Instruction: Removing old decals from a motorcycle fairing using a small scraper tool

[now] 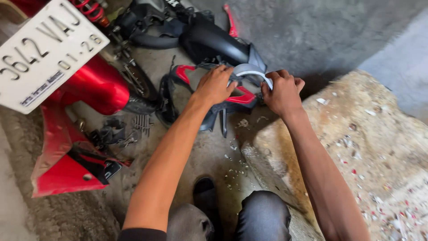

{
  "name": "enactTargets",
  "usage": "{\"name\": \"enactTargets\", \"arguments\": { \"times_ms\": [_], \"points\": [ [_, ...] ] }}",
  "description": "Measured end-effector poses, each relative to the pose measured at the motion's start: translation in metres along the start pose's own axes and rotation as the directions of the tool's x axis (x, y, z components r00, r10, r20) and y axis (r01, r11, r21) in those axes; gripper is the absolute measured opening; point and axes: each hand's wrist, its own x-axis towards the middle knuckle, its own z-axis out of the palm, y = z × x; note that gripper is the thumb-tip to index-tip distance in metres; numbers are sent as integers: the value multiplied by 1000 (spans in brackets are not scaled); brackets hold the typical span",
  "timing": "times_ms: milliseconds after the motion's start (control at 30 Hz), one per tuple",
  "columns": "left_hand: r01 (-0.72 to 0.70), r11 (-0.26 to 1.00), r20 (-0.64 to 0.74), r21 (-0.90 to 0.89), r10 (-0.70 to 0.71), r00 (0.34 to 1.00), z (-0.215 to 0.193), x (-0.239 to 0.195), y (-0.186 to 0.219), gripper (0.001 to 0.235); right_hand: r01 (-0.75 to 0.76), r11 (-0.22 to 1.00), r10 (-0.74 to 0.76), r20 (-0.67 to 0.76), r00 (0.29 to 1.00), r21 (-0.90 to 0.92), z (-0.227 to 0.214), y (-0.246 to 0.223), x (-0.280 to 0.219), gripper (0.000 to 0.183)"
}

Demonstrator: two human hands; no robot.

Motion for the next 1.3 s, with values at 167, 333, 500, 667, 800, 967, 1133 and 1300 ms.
{"name": "enactTargets", "arguments": {
  "times_ms": [167, 333, 500, 667, 800, 967, 1133, 1300],
  "points": [
    [61, 998, -53, 19, -60, 997, -28, -16, -65, 53, 52, 999, -52, 43, 998, 5, 33, -37, 34, 30],
    [132, 991, -83, 27, -129, 988, -54, -34, -110, 53, 118, 993, -116, 61, 991, -23, 68, -70, 59, 28],
    [160, 986, -90, 39, -156, 984, -61, -44, -154, 50, 128, 992, -122, 223, 967, -12, 94, -101, 72, 31],
    [147, 989, -58, -35, -149, 987, -44, -51, -174, 47, 178, 982, -144, 367, 919, -62, 115, -121, 77, 35],
    [194, 972, 35, -129, -191, 981, -9, -51, -186, 45, 238, 965, -152, 497, 854, -113, 136, -136, 81, 40],
    [233, 955, 109, -184, -216, 970, 20, -54, -194, 44, 266, 957, -163, 538, 827, -119, 159, -149, 89, 39],
    [216, 954, 146, -210, -187, 971, 43, -44, -196, 43, 288, 944, -154, 555, 817, -163, 171, -165, 87, 39],
    [110, 977, 80, -182, -97, 992, 79, -17, -173, 52, 384, 873, -141, 598, 789, -300, 212, -137, 87, 38]
  ]
}}
